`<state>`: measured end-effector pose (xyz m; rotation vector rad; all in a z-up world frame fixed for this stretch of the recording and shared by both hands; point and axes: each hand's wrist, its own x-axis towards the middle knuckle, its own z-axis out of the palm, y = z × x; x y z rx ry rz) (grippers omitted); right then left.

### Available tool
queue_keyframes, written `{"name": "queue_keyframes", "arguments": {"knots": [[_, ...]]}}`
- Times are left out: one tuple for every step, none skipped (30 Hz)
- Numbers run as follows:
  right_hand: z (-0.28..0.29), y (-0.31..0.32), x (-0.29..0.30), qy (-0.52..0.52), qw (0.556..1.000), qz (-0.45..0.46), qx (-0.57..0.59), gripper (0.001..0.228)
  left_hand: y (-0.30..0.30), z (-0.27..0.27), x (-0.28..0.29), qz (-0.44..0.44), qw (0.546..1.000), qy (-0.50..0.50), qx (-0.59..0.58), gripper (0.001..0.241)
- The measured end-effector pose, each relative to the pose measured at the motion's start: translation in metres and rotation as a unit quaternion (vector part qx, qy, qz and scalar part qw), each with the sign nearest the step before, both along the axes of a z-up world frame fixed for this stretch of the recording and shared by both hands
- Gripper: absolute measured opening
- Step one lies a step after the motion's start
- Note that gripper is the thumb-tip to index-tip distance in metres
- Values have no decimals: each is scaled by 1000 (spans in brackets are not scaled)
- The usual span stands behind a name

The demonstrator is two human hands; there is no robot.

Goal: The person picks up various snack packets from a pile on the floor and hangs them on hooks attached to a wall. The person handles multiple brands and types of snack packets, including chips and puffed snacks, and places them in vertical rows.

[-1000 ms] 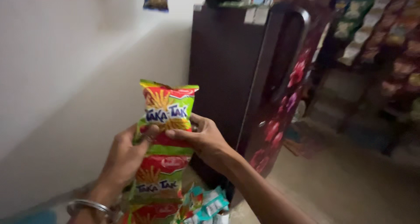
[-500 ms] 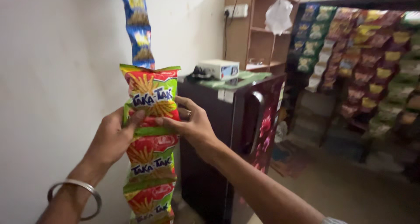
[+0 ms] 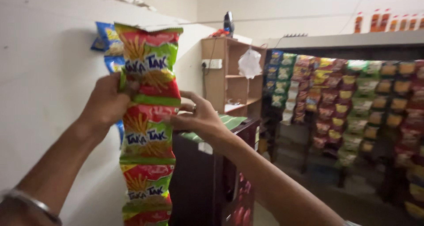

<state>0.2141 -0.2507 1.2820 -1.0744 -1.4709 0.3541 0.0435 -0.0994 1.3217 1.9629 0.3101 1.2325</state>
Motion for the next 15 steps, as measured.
{"name": "queue_keyframes", "arguments": {"knots": [[11,-10,6,-24,999,-27,-16,90,-3,16,6,-34,999,-22,37,25],[18,-19,11,-45,997,-53,-37,90,-6,27,11,-67,995,-41,68,25],[21,-28,14,-65,993,-79,-59,89,-9,35,17,-100,988,-60,99,24],[25,-39,18,-75,991,-86,-76,89,-15,47,26,-106,988,-72,85,23],[27,-51,20,-85,988,-92,-93,90,-22,59,37,-113,988,-84,71,23],[32,-62,23,-99,984,-101,-109,90,-29,71,48,-121,986,-100,59,22],[34,-71,24,-102,982,-107,-121,89,-37,81,56,-97,986,-111,80,23],[35,-82,25,-107,979,-115,-134,87,-45,91,66,-76,984,-124,100,23],[35,-91,27,-111,975,-123,-146,86,-54,100,75,-53,982,-138,119,24],[31,-99,27,-138,971,-141,-138,80,-64,106,84,-55,982,-144,111,24],[26,-107,27,-165,965,-158,-129,74,-74,111,93,-57,982,-151,102,24],[21,-116,28,-190,958,-174,-123,68,-82,114,100,-57,982,-154,92,24],[19,-126,31,-191,951,-208,-122,63,-92,119,110,-105,977,-168,80,24],[18,-136,35,-192,943,-242,-120,59,-102,126,122,-153,969,-182,69,24],[19,-145,39,-194,934,-276,-118,54,-111,133,132,-201,958,-195,57,24]]}}
